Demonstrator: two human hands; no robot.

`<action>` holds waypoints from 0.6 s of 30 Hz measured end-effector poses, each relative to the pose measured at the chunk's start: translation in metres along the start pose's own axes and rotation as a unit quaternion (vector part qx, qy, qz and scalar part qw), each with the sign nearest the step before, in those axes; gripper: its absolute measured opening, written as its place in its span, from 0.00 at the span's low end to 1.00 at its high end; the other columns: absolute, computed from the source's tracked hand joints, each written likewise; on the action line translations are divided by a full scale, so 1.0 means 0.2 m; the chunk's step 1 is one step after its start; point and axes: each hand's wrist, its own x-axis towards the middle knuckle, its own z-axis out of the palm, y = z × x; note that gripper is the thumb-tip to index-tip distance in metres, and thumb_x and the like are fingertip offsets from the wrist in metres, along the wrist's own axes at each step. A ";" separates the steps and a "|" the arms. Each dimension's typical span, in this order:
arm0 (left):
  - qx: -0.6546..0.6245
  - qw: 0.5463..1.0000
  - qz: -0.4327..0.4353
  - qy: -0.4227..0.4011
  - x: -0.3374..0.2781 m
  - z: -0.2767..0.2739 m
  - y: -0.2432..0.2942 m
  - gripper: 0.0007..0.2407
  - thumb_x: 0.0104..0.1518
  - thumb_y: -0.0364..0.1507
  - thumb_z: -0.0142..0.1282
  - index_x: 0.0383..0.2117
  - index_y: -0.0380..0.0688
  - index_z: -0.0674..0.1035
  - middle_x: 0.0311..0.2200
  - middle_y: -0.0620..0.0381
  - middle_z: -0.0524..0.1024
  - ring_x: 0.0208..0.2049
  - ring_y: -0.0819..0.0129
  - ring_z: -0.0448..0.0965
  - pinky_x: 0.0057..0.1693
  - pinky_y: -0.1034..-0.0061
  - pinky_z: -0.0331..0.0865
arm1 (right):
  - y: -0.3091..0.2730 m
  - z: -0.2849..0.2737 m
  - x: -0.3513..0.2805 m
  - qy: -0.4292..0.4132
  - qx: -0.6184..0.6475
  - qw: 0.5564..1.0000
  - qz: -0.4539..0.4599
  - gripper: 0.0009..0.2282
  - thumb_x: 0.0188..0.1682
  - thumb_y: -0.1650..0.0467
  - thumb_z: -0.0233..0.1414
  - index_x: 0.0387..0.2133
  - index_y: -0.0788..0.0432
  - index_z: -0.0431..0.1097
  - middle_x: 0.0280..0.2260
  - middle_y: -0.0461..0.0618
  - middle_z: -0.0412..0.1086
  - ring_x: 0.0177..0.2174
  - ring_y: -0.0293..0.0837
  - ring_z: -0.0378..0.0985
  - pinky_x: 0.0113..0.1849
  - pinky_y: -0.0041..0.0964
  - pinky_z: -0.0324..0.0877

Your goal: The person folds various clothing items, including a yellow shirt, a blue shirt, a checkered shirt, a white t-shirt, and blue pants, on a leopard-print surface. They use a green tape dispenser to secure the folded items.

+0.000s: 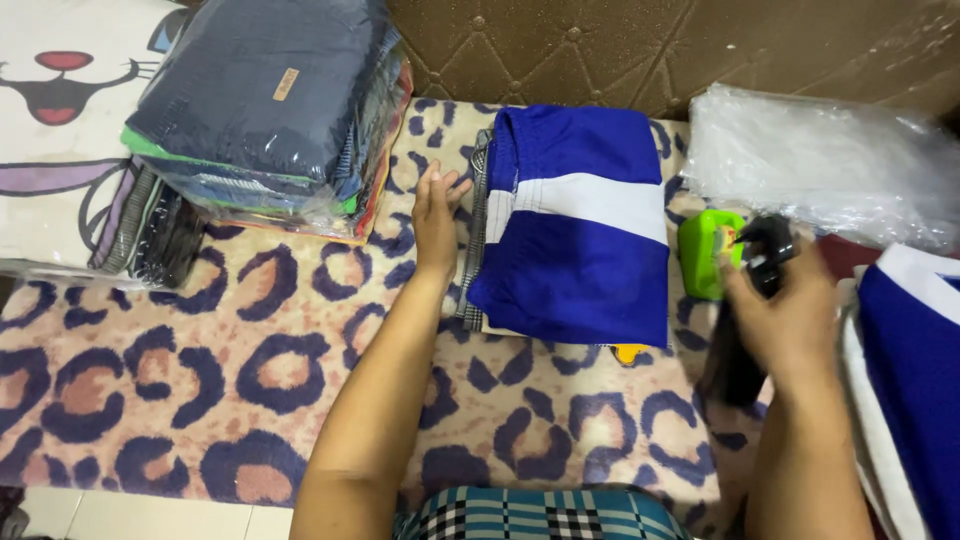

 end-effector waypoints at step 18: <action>-0.065 0.997 -0.019 -0.030 0.10 -0.05 -0.18 0.22 0.66 0.38 0.40 0.62 0.37 0.65 0.53 0.43 0.73 0.50 0.61 0.80 0.57 0.75 0.71 | 0.19 -0.13 0.19 0.251 0.017 0.968 -0.013 0.43 0.57 0.82 0.66 0.71 0.58 0.34 0.70 0.71 0.45 0.69 0.68 0.51 0.69 0.56 0.48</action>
